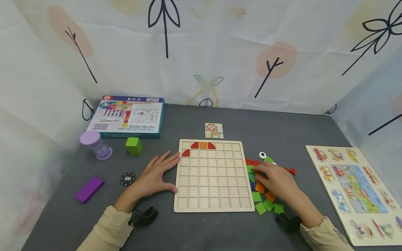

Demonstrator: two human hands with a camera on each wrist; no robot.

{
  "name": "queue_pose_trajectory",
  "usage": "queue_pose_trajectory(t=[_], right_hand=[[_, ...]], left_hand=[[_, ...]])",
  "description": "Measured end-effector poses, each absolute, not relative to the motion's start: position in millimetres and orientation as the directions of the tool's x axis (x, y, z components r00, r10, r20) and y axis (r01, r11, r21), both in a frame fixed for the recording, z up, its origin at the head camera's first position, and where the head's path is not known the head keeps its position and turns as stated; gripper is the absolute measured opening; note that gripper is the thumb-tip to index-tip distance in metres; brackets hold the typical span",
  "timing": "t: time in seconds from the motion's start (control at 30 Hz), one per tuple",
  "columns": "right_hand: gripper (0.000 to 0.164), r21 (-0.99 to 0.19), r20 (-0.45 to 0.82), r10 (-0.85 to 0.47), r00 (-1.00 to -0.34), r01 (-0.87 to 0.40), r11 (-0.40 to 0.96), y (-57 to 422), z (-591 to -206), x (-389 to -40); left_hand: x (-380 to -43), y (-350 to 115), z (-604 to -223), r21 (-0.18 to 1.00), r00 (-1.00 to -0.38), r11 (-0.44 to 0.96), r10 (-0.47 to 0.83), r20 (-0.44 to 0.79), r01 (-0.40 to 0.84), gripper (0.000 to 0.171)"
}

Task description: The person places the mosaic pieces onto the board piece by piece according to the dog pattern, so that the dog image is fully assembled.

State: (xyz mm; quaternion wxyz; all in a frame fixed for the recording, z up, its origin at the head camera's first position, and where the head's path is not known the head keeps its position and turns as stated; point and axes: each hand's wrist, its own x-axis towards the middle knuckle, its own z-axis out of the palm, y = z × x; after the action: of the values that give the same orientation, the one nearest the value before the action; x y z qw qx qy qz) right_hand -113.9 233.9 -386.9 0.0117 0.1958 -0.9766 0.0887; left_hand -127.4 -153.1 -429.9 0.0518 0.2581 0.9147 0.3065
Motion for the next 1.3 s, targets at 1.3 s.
queue_pose_trajectory(t=[1.3], right_hand=[[0.02,-0.104,-0.09,-0.406,-0.91,-0.396,0.912,221.5,-373.0,-137.3]], left_hand=[[-126.6,-153.0,-428.5,0.604,-0.864,0.669,0.5,0.066,0.433,0.103]])
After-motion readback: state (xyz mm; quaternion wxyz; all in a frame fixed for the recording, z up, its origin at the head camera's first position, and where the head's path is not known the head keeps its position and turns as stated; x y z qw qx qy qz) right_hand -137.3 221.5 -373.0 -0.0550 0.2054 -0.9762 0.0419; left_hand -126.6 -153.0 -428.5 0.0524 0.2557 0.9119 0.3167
